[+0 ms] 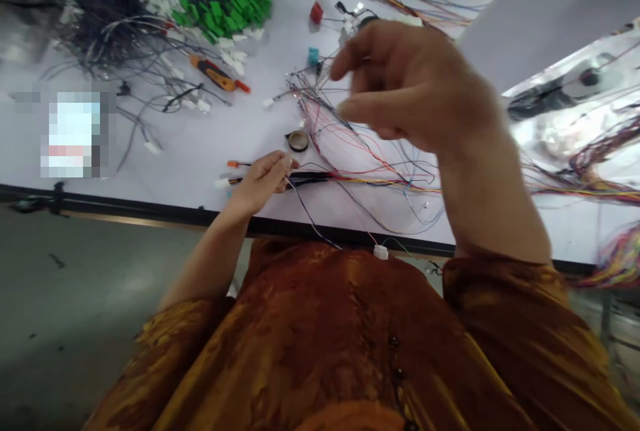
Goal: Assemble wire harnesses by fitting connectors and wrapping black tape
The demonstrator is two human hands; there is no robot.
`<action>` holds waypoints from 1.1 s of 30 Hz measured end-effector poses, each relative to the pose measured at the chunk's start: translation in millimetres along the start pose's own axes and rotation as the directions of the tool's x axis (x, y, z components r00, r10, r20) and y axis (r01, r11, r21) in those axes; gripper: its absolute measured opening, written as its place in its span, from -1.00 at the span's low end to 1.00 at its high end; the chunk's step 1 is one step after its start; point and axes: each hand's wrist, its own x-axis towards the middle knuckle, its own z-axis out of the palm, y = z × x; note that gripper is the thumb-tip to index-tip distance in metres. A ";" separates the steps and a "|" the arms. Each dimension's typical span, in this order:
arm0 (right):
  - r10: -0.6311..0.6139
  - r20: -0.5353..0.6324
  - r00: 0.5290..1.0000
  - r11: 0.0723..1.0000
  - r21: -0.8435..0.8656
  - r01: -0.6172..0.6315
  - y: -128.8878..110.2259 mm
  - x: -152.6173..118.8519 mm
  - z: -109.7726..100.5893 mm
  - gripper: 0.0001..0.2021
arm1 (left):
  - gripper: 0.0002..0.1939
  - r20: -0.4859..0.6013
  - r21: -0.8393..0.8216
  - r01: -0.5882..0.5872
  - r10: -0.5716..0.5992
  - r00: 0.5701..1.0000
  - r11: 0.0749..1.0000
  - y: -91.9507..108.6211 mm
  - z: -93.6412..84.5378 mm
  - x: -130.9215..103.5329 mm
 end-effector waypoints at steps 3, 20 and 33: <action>-0.038 0.121 0.992 0.993 0.112 0.024 20.4 46.4 54.2 -0.94 | -0.85 -0.016 -0.257 0.141 -0.150 0.988 0.956 -6.7 -14.9 -14.5; 0.059 -0.064 0.996 0.998 0.016 -0.058 122.7 -2.3 142.8 -0.90 | -0.71 -0.199 -0.418 0.060 -0.155 0.968 0.906 -19.1 -44.1 -27.2; 0.217 0.074 0.973 0.933 0.279 -0.229 155.1 7.3 143.1 -0.71 | -0.95 -0.188 -0.528 0.142 -0.278 0.942 0.837 -21.8 -42.1 -28.7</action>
